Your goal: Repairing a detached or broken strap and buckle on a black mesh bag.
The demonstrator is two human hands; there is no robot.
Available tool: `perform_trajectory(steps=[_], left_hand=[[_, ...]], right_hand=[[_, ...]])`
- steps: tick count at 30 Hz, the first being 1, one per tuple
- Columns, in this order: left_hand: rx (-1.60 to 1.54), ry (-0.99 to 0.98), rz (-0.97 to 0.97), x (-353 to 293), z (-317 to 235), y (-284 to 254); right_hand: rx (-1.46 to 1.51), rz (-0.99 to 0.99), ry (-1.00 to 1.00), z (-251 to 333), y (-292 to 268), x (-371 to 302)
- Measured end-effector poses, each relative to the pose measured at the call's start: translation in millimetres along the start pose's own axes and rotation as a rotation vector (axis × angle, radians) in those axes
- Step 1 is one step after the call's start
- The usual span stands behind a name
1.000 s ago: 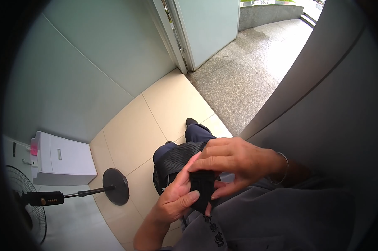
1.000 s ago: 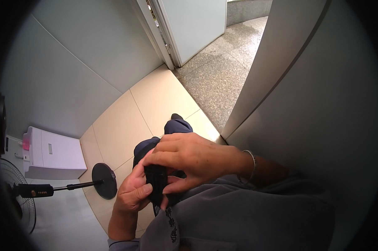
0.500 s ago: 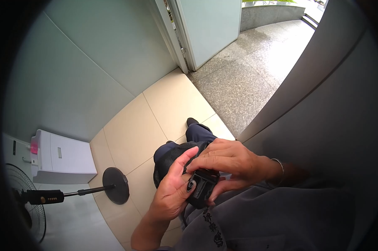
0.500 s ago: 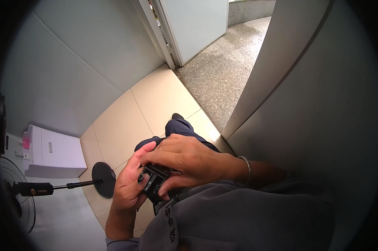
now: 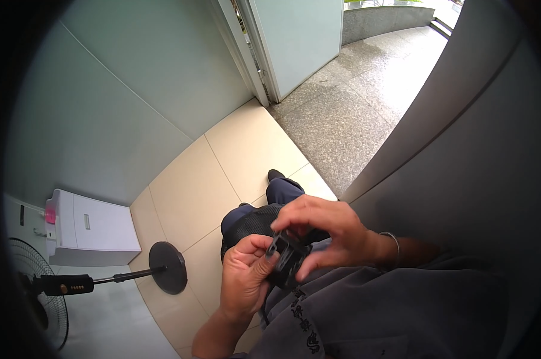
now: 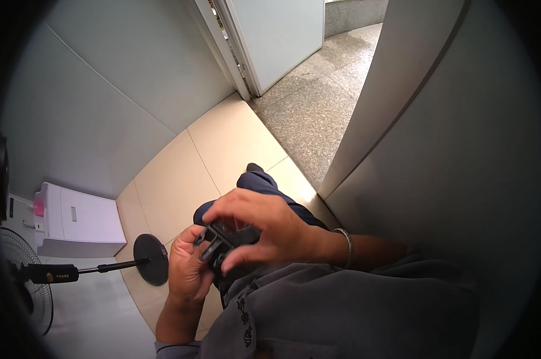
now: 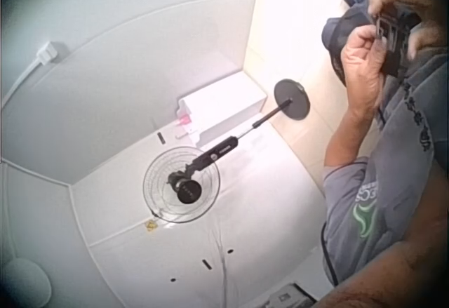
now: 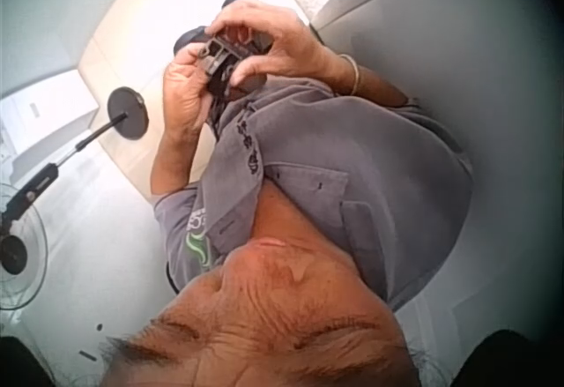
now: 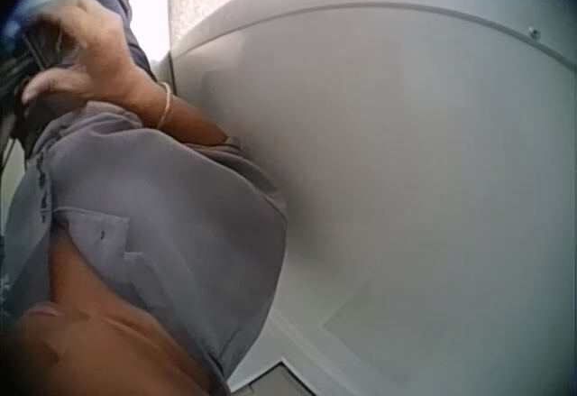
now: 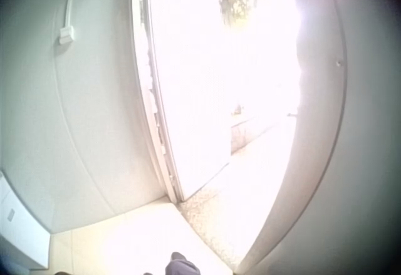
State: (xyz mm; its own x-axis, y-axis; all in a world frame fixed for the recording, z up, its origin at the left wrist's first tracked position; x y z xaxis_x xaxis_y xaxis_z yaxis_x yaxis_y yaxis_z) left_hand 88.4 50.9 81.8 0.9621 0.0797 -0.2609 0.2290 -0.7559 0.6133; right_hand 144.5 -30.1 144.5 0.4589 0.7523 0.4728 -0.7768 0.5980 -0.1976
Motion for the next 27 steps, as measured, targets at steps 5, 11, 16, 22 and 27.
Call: perform_trajectory(steps=[5,11,16,22,27], left_hand=[[0.095,-0.040,-0.059,2,1,-3],[0.027,-0.104,-0.049,4,-2,5],[0.074,-0.114,-0.088,8,0,6],[0.109,-0.086,-0.124,12,0,-2],[0.153,-0.108,-0.188,6,0,-7]], right_hand=[[0.778,-0.111,0.333,-53,12,-14],[1.076,-0.041,0.334,-71,41,-25],[1.110,-0.103,0.340,-70,41,-23],[1.134,-0.132,0.343,-70,37,-22],[1.158,-0.157,0.288,-67,35,-20]])
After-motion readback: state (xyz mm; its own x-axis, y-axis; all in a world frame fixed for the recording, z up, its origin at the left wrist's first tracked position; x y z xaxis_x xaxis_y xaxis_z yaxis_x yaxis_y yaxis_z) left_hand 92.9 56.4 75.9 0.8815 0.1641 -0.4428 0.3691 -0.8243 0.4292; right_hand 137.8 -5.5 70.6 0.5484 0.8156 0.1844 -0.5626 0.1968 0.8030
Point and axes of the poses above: each hand's wrist, its own x-axis towards the middle knuckle, its own y-axis out of the palm, z = x × y, the point moved 10 cm from there along x, towards the middle knuckle, and after that the axes turned 2 degrees about -y, right-handed, at the moved point
